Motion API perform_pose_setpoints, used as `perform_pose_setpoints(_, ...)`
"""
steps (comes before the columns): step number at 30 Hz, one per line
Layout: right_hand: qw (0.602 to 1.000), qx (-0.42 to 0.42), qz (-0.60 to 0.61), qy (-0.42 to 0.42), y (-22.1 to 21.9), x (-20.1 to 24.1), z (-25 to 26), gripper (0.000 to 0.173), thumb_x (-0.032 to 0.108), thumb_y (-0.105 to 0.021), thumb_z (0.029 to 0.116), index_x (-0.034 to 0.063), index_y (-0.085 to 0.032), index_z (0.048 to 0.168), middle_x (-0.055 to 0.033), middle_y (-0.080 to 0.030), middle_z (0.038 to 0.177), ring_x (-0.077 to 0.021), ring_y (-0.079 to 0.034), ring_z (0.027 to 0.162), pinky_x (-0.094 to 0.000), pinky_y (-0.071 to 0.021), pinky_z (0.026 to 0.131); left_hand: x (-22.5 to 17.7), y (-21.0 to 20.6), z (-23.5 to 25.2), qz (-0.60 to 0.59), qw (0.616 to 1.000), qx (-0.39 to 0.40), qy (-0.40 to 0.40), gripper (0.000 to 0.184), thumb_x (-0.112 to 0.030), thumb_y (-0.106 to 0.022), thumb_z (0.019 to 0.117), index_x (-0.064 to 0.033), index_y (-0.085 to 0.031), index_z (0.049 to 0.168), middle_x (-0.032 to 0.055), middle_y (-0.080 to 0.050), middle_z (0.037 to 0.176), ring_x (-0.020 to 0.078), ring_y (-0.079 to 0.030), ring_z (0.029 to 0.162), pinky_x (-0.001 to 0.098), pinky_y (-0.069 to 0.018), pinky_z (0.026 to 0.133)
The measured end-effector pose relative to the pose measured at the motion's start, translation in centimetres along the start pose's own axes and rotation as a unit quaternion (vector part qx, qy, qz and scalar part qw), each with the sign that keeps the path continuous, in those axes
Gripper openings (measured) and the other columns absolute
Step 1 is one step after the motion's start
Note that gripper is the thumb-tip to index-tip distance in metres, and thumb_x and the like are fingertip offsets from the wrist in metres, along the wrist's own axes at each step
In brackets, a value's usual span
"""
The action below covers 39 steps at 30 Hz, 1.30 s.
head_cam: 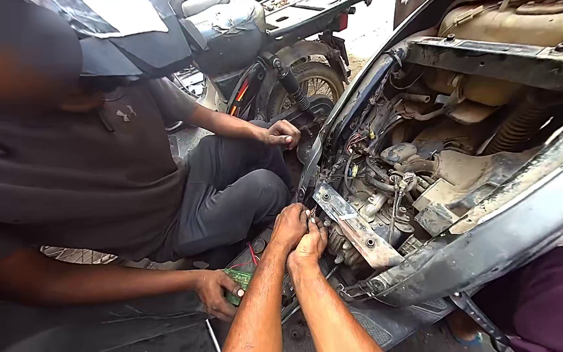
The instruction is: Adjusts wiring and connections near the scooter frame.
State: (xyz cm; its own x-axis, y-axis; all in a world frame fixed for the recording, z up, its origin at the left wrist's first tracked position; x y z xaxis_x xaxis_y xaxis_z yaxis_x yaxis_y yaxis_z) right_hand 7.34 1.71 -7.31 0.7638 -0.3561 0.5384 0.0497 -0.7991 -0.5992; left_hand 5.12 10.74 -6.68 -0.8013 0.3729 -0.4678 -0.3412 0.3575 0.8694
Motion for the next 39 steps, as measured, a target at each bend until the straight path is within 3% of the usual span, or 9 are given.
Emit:
perform_pose_setpoints(2, 0.999, 0.040, -0.021, -0.010, 0.0, 0.5, -0.4, 0.023, 0.030, -0.045, 0.1075, 0.0146, -0.060, 0.115, -0.0052, -0.064, 0.103, -0.0177, -0.062, 0.094, -0.0423, -0.0525, 0.079, -0.4, 0.0, 0.1, 0.019, 1.000, 0.002, 0.009, 0.030, -0.028, -0.049, 0.1076, -0.0079, -0.072, 0.109, 0.0119, -0.071, 0.114, 0.0288, -0.066, 0.113, 0.0544, -0.0502, 0.102)
perform_pose_setpoints(6, 0.997, 0.050, 0.046, -0.045, -0.6, 1.0, 0.3, 0.014, 0.015, -0.040, 0.0981, 0.0123, -0.053, 0.094, -0.0061, -0.061, 0.086, -0.0190, -0.062, 0.081, -0.0407, -0.0523, 0.071, -1.0, -0.1, 0.2, 0.037, 0.999, 0.015, 0.030, 0.031, -0.030, -0.049, 0.1075, -0.0088, -0.072, 0.111, 0.0123, -0.070, 0.116, 0.0291, -0.065, 0.116, 0.0537, -0.0503, 0.103)
perform_pose_setpoints(10, 0.997, 0.059, -0.026, -0.037, -0.2, 1.0, -1.0, 0.014, 0.015, -0.043, 0.0965, 0.0166, -0.055, 0.104, -0.0036, -0.059, 0.091, -0.0164, -0.058, 0.082, -0.0387, -0.0480, 0.067, -0.6, 0.3, 0.3, -0.020, 0.999, 0.018, 0.022, 0.029, -0.031, -0.053, 0.1065, -0.0108, -0.074, 0.108, 0.0095, -0.071, 0.112, 0.0264, -0.066, 0.111, 0.0544, -0.0516, 0.101)
perform_pose_setpoints(13, 0.997, 0.009, -0.072, 0.022, 0.6, -0.1, -0.8, 0.024, 0.007, -0.050, 0.0972, 0.0136, -0.062, 0.117, -0.0060, -0.056, 0.083, -0.0177, -0.055, 0.069, -0.0370, -0.0472, 0.060, 0.7, 1.0, -0.2, -0.113, 0.993, -0.032, 0.029, 0.017, -0.030, -0.067, 0.1002, -0.0162, -0.074, 0.106, 0.0020, -0.074, 0.095, 0.0185, -0.071, 0.090, 0.0498, -0.0582, 0.086)
perform_pose_setpoints(15, 0.992, 0.022, -0.104, 0.061, 1.1, -0.8, -1.1, 0.031, 0.009, -0.052, 0.1022, 0.0164, -0.063, 0.130, -0.0076, -0.064, 0.100, -0.0182, -0.060, 0.079, -0.0380, -0.0519, 0.069, 0.9, 2.2, -0.9, -0.124, 0.989, -0.069, 0.034, 0.012, -0.031, -0.073, 0.0965, -0.0207, -0.073, 0.103, -0.0036, -0.074, 0.086, 0.0126, -0.071, 0.079, 0.0442, -0.0603, 0.077)
perform_pose_setpoints(18, 0.973, 0.044, -0.201, 0.106, 1.8, -1.6, -1.5, 0.046, 0.014, -0.050, 0.1030, 0.0273, -0.058, 0.146, -0.0040, -0.067, 0.121, -0.0173, -0.065, 0.096, -0.0420, -0.0552, 0.079, -0.2, 3.2, -2.3, -0.121, 0.991, -0.050, -0.001, 0.015, -0.029, -0.065, 0.1021, -0.0189, -0.076, 0.104, -0.0013, -0.073, 0.093, 0.0142, -0.070, 0.085, 0.0473, -0.0573, 0.080)
perform_pose_setpoints(25, 0.910, 0.032, -0.369, 0.184, 2.5, -1.6, -0.3, 0.040, 0.018, -0.056, 0.1029, 0.0227, -0.063, 0.142, -0.0062, -0.063, 0.124, -0.0218, -0.064, 0.102, -0.0462, -0.0552, 0.087, -1.6, 2.6, -1.4, 0.010, 0.996, -0.063, 0.056, 0.027, -0.048, -0.073, 0.0916, -0.0214, -0.075, 0.094, -0.0028, -0.072, 0.090, 0.0160, -0.070, 0.085, 0.0496, -0.0584, 0.079)
perform_pose_setpoints(34, 0.953, 0.013, -0.282, 0.114, 1.5, -0.5, 0.4, 0.037, 0.035, -0.045, 0.1100, 0.0247, -0.062, 0.141, -0.0001, -0.068, 0.129, -0.0176, -0.065, 0.111, -0.0480, -0.0539, 0.090, -0.9, 1.7, -1.0, 0.020, 0.992, -0.058, -0.108, 0.019, -0.021, -0.058, 0.1060, -0.0071, -0.070, 0.104, 0.0088, -0.068, 0.103, 0.0228, -0.068, 0.095, 0.0478, -0.0566, 0.088)
perform_pose_setpoints(39, 0.987, -0.007, -0.158, 0.027, 1.0, -0.1, 0.5, 0.031, 0.043, -0.058, 0.1048, 0.0222, -0.068, 0.126, -0.0005, -0.069, 0.110, -0.0126, -0.062, 0.093, -0.0359, -0.0506, 0.077, -0.3, 1.5, -0.9, -0.062, 0.991, -0.027, -0.119, 0.020, -0.022, -0.054, 0.1074, -0.0094, -0.069, 0.103, 0.0047, -0.066, 0.102, 0.0165, -0.065, 0.094, 0.0428, -0.0556, 0.086)
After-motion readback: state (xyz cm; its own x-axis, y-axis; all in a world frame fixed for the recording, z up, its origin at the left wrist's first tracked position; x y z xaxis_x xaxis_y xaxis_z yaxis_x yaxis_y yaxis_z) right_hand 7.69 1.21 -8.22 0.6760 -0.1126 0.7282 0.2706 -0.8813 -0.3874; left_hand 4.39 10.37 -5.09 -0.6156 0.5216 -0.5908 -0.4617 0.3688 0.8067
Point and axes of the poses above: each hand's wrist, its own z-axis towards the middle knuckle, its own y-axis out of the back of the hand, x = y × z, the point moved 5 cm from there along z, towards the middle knuckle
